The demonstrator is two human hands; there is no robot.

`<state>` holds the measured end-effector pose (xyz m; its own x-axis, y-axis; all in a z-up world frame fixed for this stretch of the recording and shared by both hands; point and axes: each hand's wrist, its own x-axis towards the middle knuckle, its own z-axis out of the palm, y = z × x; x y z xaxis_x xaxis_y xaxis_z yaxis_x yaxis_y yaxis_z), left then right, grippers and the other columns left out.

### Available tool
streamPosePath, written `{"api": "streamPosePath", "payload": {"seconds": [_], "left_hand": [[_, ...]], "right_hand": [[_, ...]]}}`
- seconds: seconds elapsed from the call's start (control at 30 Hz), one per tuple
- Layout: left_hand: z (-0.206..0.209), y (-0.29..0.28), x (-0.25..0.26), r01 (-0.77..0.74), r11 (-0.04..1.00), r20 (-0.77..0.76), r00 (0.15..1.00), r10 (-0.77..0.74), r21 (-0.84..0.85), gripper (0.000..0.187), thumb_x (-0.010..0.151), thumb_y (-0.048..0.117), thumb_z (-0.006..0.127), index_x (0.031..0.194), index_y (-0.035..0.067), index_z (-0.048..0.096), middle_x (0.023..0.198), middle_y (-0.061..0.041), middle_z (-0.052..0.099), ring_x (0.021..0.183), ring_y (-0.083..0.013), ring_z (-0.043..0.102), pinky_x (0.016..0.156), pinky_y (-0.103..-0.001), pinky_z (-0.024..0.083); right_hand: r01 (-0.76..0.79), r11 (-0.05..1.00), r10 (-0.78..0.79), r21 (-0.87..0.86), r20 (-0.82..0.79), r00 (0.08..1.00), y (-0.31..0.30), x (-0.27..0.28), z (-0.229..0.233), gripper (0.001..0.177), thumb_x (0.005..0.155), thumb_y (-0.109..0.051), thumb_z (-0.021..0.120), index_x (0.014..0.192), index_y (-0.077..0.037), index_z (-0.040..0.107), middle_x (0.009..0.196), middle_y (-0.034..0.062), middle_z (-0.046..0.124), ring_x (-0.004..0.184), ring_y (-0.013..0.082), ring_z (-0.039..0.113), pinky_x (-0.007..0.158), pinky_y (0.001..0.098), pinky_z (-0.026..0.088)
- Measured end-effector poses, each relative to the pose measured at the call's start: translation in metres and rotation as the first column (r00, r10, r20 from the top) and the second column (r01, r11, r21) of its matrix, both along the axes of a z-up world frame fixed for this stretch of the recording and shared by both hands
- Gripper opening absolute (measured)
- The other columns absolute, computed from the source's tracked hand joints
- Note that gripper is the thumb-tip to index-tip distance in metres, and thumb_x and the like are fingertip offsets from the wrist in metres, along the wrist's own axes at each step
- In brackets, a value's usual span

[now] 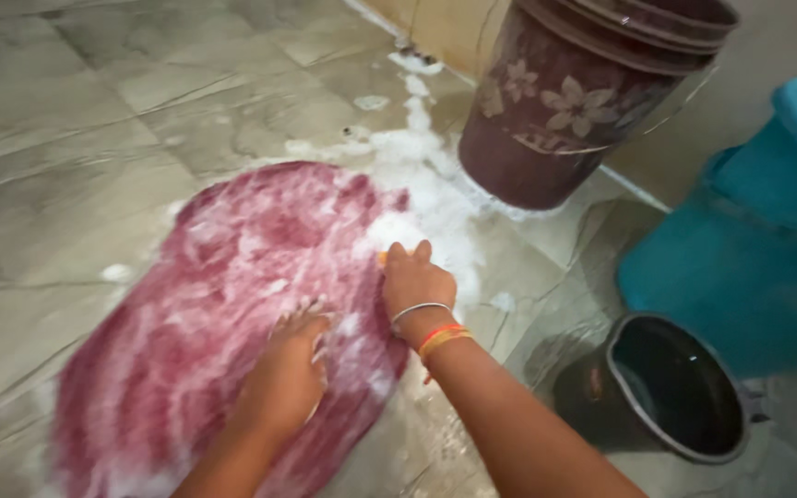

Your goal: The person washes a mat on the floor by scrubbing it with soap, squeezing and kneading it, pouring water with a mug, and lathering it by hand.

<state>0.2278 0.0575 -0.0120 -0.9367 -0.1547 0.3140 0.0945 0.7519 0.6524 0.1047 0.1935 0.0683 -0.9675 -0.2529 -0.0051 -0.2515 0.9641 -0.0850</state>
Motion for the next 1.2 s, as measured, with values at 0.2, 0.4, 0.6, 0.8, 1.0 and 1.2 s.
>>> {"api": "streamPosePath", "payload": {"seconds": [0.2,0.4,0.6,0.8,1.0,1.2], "left_hand": [[-0.008,-0.03,0.079,-0.005,0.998,-0.002,1.0,0.004,-0.07,0.062,0.069,-0.003,0.063,0.131,0.002,0.059,0.141,-0.024,0.055,0.136,-0.0425,0.045,0.113,-0.05,0.032],[0.004,-0.041,0.103,0.061,0.998,0.002,0.998,-0.061,-0.035,0.068,0.067,-0.01,0.061,0.133,0.003,0.059,0.142,-0.025,0.056,0.138,-0.0447,0.043,0.115,-0.051,0.028],[0.019,-0.047,0.136,0.024,0.964,0.011,1.0,-0.027,0.266,0.051,0.074,-0.007,0.066,0.125,0.002,0.066,0.134,-0.017,0.067,0.13,-0.0329,0.061,0.11,-0.038,0.044],[0.029,-0.061,0.152,-0.217,0.935,0.101,0.975,0.196,0.281,0.041,0.077,-0.013,0.065,0.113,0.004,0.073,0.113,-0.01,0.073,0.108,-0.0256,0.072,0.095,-0.033,0.055],[0.006,-0.071,0.159,0.029,0.916,-0.037,0.999,-0.016,0.401,0.057,0.067,-0.018,0.065,0.119,0.004,0.069,0.108,-0.01,0.063,0.105,-0.0261,0.065,0.092,-0.032,0.05],[-0.021,-0.077,0.152,-0.195,0.46,0.164,0.981,0.105,0.866,0.04,0.099,-0.008,0.063,0.137,0.001,0.072,0.097,-0.009,0.053,0.092,-0.0235,0.044,0.081,-0.035,0.038]], "right_hand": [[-0.123,0.989,0.142,-0.077,0.34,0.93,-0.033,0.162,-0.032,0.025,0.1,-0.018,0.049,0.125,-0.014,0.053,0.128,0.0221,0.052,0.099,0.0416,0.069,0.078,0.0547,0.057],[-0.186,0.983,0.185,0.009,0.059,0.981,-0.003,0.117,-0.031,0.021,0.095,-0.013,0.049,0.115,-0.011,0.055,0.12,0.0217,0.059,0.085,0.0395,0.073,0.066,0.0493,0.06],[-0.076,0.997,0.077,-0.023,0.006,0.997,-0.032,0.106,-0.021,0.02,0.099,-0.018,0.051,0.116,-0.009,0.055,0.12,0.022,0.061,0.083,0.0397,0.074,0.067,0.0498,0.059],[-0.47,0.877,0.481,-0.104,0.15,0.864,-0.052,0.218,-0.022,0.026,0.093,-0.016,0.054,0.119,-0.011,0.052,0.112,0.0215,0.06,0.08,0.0386,0.073,0.067,0.0498,0.058],[-0.296,0.953,0.297,-0.067,0.018,0.955,-0.02,0.136,-0.014,0.021,0.1,-0.021,0.049,0.117,-0.01,0.054,0.111,0.0213,0.063,0.081,0.041,0.071,0.064,0.0525,0.057],[-0.253,0.964,0.259,-0.087,0.062,0.964,-0.053,0.146,-0.024,0.023,0.101,-0.02,0.049,0.118,-0.005,0.052,0.112,0.025,0.063,0.083,0.0406,0.072,0.064,0.0529,0.058]]}}
